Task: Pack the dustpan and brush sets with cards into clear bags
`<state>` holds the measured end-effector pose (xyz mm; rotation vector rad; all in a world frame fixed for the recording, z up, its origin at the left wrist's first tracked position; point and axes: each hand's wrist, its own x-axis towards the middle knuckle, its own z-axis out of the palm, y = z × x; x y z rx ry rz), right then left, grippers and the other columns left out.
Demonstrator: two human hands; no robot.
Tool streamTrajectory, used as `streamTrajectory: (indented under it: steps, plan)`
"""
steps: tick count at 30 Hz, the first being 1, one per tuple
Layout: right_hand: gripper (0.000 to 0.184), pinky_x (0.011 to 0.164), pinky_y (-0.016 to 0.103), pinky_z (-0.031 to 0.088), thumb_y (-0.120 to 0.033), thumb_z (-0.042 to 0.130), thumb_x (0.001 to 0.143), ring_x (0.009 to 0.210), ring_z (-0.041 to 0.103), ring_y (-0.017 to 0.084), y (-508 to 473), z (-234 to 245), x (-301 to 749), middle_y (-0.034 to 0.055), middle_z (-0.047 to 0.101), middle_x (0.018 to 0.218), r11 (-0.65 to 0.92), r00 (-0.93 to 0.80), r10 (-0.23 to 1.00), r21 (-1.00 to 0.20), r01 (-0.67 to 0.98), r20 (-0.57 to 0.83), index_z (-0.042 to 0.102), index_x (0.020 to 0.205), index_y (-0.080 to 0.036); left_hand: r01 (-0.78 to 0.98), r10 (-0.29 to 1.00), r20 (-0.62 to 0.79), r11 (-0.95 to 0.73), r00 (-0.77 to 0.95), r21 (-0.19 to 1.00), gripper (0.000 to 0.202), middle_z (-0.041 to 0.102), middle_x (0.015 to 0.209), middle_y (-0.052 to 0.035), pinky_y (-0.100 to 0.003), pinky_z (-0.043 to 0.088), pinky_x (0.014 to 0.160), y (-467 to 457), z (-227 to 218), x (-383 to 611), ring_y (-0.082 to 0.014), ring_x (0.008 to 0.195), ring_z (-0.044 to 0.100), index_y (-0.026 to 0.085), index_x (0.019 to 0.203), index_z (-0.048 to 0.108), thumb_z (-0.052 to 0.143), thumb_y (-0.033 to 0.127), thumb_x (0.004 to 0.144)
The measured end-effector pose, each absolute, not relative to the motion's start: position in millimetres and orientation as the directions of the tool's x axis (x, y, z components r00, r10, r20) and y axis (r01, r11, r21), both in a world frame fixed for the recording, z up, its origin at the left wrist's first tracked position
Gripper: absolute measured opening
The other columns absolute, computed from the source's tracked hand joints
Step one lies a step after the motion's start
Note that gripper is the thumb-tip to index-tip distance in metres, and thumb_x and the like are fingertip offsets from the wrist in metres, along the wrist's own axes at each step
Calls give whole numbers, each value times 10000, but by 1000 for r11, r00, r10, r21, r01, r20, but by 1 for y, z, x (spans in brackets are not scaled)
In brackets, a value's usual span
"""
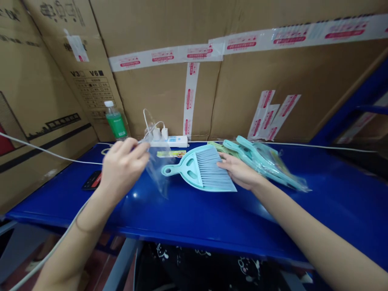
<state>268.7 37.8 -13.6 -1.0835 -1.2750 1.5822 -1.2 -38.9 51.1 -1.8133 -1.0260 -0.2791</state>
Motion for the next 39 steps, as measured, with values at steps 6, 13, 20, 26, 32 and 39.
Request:
streamTrajectory:
  steps: [6,13,20,26,32,39]
  plan:
    - [467,876,374,508,3,433,806,812,674,162,38,-23,263,46,703,945,-193,-370,915,-980,-58,-158,480,1232,-182,967,538,840,166,73,-191,393,662,990,-61,-314,408,511,-53,45,-33,-195,757,616,164,831,671,285,131,895]
    - [459,652,293,553,-101,476,853,779,654,159,42,-28,271,37,682,910,-215,-453,862,-974,76,-226,438,1292,-230,909,832,554,201,39,-365,316,619,654,-128,-257,356,402,-17,21,-63,-162,451,548,115,593,611,329,54,723]
    - [426,448,284,457,-250,618,764,394,504,128,41,-22,293,-29,594,567,214,-407,914,-858,467,6,573,1184,-201,858,893,448,196,44,-475,276,649,659,-195,-439,481,546,-12,18,-69,-342,691,631,112,603,636,385,35,688]
    - [293,764,442,472,-241,496,789,830,603,279,41,-2,295,91,660,828,535,-373,813,-319,783,448,651,1035,-212,867,881,316,-180,352,-464,320,660,950,-188,-429,497,742,-22,26,-32,-320,920,602,93,902,669,391,34,756]
    - [506,982,613,282,-276,600,717,1260,338,391,68,-36,310,43,471,1370,579,-512,728,-10,815,457,564,1218,-338,730,748,122,-577,653,-367,450,565,1224,-142,-393,444,909,-13,10,21,-254,1097,541,172,1267,502,477,132,819]
    - [471,957,640,313,-184,519,770,1249,356,393,82,-49,312,56,498,1347,529,-488,761,28,848,427,583,1207,-346,672,695,51,-671,717,-313,564,514,1298,-122,-347,459,856,14,-14,28,-208,1053,579,290,1370,369,330,34,869]
